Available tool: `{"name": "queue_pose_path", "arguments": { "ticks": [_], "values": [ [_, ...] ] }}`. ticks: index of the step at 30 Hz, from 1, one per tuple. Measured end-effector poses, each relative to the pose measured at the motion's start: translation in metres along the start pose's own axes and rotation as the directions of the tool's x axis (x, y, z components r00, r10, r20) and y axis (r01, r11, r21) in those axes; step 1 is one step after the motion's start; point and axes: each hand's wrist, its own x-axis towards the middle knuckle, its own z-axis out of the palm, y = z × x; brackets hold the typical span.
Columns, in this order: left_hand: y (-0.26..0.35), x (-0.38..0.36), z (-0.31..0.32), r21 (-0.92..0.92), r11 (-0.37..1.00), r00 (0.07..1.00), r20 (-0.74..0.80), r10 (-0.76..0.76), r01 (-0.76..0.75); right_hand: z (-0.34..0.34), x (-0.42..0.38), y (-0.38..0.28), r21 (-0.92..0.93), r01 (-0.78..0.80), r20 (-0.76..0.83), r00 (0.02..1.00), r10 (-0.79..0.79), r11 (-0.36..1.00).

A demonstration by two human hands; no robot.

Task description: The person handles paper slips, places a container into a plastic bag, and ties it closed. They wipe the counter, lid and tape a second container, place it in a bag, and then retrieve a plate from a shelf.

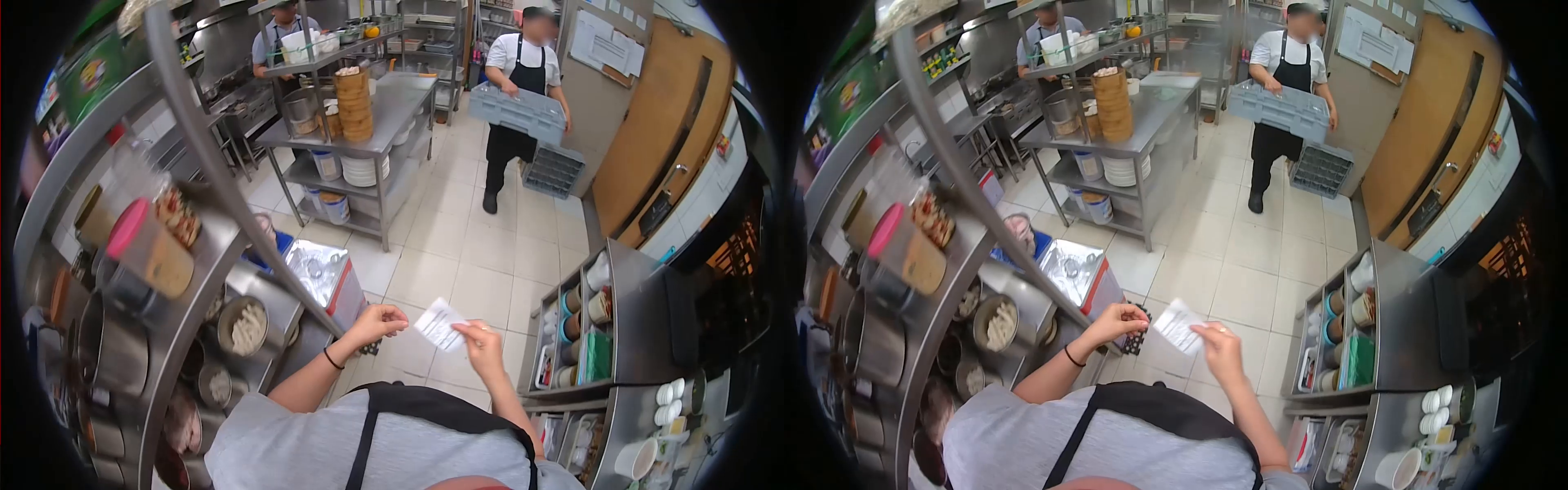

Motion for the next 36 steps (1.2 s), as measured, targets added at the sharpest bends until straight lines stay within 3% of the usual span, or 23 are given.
{"name": "queue_pose_path", "arguments": {
  "ticks": [3,7,9,10,12,13,16,17,19,21,22,24,25,29,31,32,36],
  "values": [
    [0.002,0.077,-0.024,0.215,0.976,0.999,0.002,0.037,-0.036,-0.029,0.054,0.038,-0.105,-0.069,-0.2,0.979,0.047,0.992],
    [0.002,0.19,-0.029,0.229,0.972,0.999,0.019,0.04,-0.043,-0.081,0.099,0.111,-0.212,-0.194,-0.385,0.918,0.101,0.958],
    [-0.006,0.251,-0.033,0.382,0.918,0.994,0.076,0.081,-0.104,-0.109,0.12,0.155,-0.26,-0.247,-0.453,0.885,0.108,0.934],
    [-0.012,0.279,-0.037,0.382,0.919,0.994,0.07,0.082,-0.103,-0.119,0.135,0.174,-0.238,-0.272,-0.486,0.865,0.128,0.932],
    [-0.031,0.33,-0.044,0.611,0.777,0.986,0.037,0.163,-0.151,-0.13,0.174,0.211,-0.236,-0.275,-0.483,0.866,0.133,0.932],
    [-0.048,0.35,-0.049,0.607,0.783,0.988,0.02,0.154,-0.134,-0.135,0.194,0.228,-0.235,-0.282,-0.481,0.866,0.14,0.93],
    [-0.092,0.399,-0.082,0.751,0.656,0.996,-0.087,-0.015,0.075,-0.117,0.285,0.263,-0.142,-0.303,-0.308,0.918,0.249,0.942],
    [-0.106,0.404,-0.093,0.789,0.592,0.986,-0.119,-0.118,0.166,-0.102,0.319,0.274,-0.106,-0.229,-0.263,0.945,0.195,0.968],
    [-0.144,0.415,-0.128,0.77,0.596,0.972,-0.142,-0.189,0.228,-0.068,0.392,0.281,-0.06,-0.078,-0.157,0.985,0.068,0.995],
    [-0.174,0.413,-0.167,0.662,0.631,0.913,-0.25,-0.323,0.405,-0.034,0.464,0.28,0.01,0.013,-0.031,0.999,-0.013,1.0],
    [-0.201,0.408,-0.186,0.788,0.482,0.923,-0.306,-0.233,0.383,-0.016,0.496,0.28,0.071,0.023,0.035,0.999,-0.025,0.997],
    [-0.226,0.387,-0.216,0.727,0.436,0.847,-0.475,-0.24,0.531,0.023,0.558,0.279,0.158,0.113,0.098,0.987,-0.129,0.981],
    [-0.284,0.376,-0.241,0.835,0.329,0.898,-0.399,-0.187,0.44,0.039,0.589,0.272,0.191,0.165,0.136,0.972,-0.192,0.968],
    [-0.318,0.344,-0.269,0.727,0.331,0.782,-0.453,-0.427,0.602,0.091,0.71,0.239,0.323,0.294,0.189,0.912,-0.365,0.9],
    [-0.313,0.346,-0.28,0.621,0.354,0.693,-0.466,-0.55,0.699,0.109,0.776,0.234,0.27,0.336,0.207,0.895,-0.395,0.902],
    [-0.308,0.353,-0.284,0.566,0.378,0.663,-0.47,-0.582,0.733,0.118,0.805,0.233,0.215,0.356,0.233,0.886,-0.401,0.91],
    [-0.278,0.406,-0.317,0.403,0.526,0.66,-0.519,-0.543,0.749,0.15,0.934,0.244,0.422,0.26,0.264,0.881,-0.392,0.869]
  ]
}}
